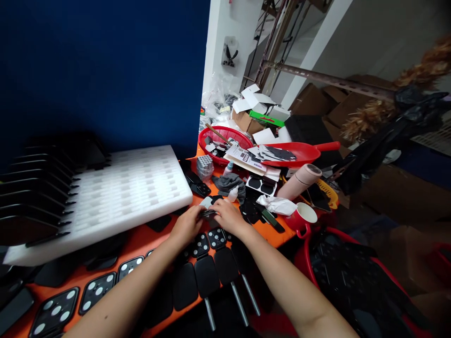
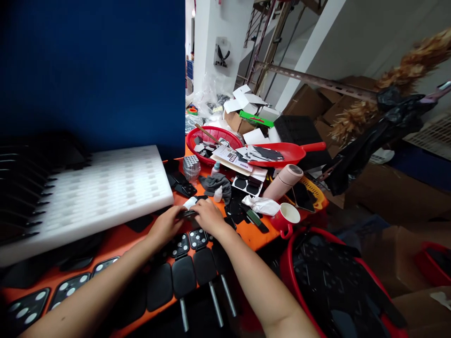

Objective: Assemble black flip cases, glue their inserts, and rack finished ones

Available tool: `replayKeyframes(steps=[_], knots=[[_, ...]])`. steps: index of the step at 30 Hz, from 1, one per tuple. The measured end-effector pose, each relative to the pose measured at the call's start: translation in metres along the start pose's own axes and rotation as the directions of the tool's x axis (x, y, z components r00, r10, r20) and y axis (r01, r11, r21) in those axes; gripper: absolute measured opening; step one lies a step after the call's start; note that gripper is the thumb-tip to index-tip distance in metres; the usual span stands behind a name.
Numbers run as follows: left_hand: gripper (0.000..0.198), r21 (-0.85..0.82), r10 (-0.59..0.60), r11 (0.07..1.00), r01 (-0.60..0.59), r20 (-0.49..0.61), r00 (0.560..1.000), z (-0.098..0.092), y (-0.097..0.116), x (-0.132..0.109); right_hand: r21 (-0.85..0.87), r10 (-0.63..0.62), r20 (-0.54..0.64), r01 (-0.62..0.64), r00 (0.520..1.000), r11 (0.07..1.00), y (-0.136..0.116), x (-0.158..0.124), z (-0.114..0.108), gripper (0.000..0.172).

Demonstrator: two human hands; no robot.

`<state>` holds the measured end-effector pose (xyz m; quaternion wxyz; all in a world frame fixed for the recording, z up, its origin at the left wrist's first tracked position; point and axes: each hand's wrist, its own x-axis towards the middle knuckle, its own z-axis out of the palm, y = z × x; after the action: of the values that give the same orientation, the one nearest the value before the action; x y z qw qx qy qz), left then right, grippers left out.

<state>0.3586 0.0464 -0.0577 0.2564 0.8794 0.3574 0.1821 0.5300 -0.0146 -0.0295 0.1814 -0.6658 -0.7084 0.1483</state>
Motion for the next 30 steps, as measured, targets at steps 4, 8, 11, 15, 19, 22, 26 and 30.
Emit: replayKeyframes(steps=[4,8,11,15,19,22,26,30], knots=[[0.047,0.066,-0.010,0.998,0.012,-0.024,1.000,-0.004,-0.007,-0.003,-0.153,-0.010,-0.101,-0.006,0.995,0.988,0.002,0.002,0.006,0.042],[0.053,0.145,0.051,0.988,-0.056,0.035,0.998,-0.002,-0.010,-0.012,-0.162,-0.077,-0.057,0.067,0.995,0.984,0.001,0.005,0.030,0.042],[0.056,0.189,0.105,0.974,-0.123,0.102,0.989,0.001,-0.010,-0.016,-0.136,-0.171,0.031,0.173,0.985,0.975,0.003,0.003,0.037,0.046],[0.058,0.239,0.132,0.957,-0.162,0.136,0.982,0.004,-0.008,-0.016,-0.118,-0.060,0.048,0.065,0.997,0.991,0.014,0.003,0.023,0.050],[0.055,0.284,0.145,0.943,-0.175,0.123,0.982,0.004,-0.003,-0.018,-0.149,0.124,0.009,-0.121,0.992,0.981,0.026,0.016,0.011,0.049],[0.053,0.311,0.143,0.935,-0.169,0.103,0.984,0.002,0.000,-0.023,-0.139,0.193,0.023,-0.188,0.981,0.972,0.026,0.028,0.012,0.052],[0.043,0.329,0.129,0.933,-0.147,0.075,0.989,-0.006,0.004,-0.034,-0.079,0.275,-0.005,-0.275,0.961,0.958,0.017,0.032,0.011,0.045],[0.036,0.227,0.130,0.965,-0.128,0.008,0.991,-0.018,0.013,-0.049,0.070,0.328,-0.031,-0.325,0.944,0.943,0.014,0.018,-0.002,0.018]])
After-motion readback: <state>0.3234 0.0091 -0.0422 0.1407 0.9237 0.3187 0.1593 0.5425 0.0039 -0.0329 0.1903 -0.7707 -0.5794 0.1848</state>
